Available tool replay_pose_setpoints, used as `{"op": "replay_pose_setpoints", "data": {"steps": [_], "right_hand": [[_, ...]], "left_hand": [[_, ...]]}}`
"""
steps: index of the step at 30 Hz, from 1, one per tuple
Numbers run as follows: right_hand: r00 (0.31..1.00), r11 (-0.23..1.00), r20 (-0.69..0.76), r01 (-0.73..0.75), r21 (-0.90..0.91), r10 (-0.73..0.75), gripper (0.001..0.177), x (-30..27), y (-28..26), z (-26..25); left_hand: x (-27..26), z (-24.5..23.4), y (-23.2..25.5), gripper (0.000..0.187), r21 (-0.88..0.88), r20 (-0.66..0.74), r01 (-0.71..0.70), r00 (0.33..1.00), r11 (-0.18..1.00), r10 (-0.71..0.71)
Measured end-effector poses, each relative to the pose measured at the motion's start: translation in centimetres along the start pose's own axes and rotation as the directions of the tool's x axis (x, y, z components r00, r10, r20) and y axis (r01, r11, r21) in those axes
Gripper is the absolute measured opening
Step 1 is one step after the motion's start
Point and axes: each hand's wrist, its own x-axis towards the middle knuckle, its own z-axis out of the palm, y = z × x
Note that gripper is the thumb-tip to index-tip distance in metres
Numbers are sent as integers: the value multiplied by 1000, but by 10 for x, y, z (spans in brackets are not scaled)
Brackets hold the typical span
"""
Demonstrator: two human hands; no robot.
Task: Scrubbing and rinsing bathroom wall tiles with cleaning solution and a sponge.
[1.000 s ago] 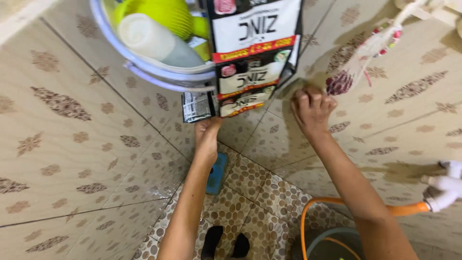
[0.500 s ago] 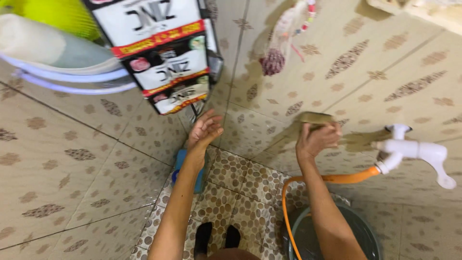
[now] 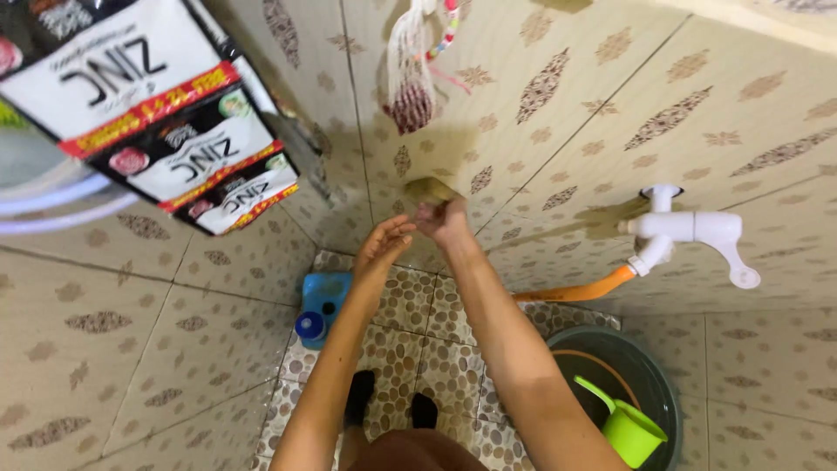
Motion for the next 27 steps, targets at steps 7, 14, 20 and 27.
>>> {"op": "replay_pose_setpoints", "data": {"steps": [7, 14, 20, 27], "right_hand": [[904, 922, -252, 377, 90, -346, 73, -12, -100, -107], [904, 853, -394, 333, 403, -167, 72, -17, -69, -84], [959, 909, -273, 176, 377, -73, 60, 42, -33, -32], [417, 471, -616, 878, 84, -668, 40, -86, -137, -10]], "left_hand": [[41, 6, 9, 48, 205, 123, -154, 984, 967, 130], [57, 10, 63, 73, 663, 225, -552, 791, 506, 569], [70, 8, 71, 84, 767, 306, -570, 728, 293, 614], [70, 22, 71, 73, 784, 317, -583, 673, 216, 668]]}}
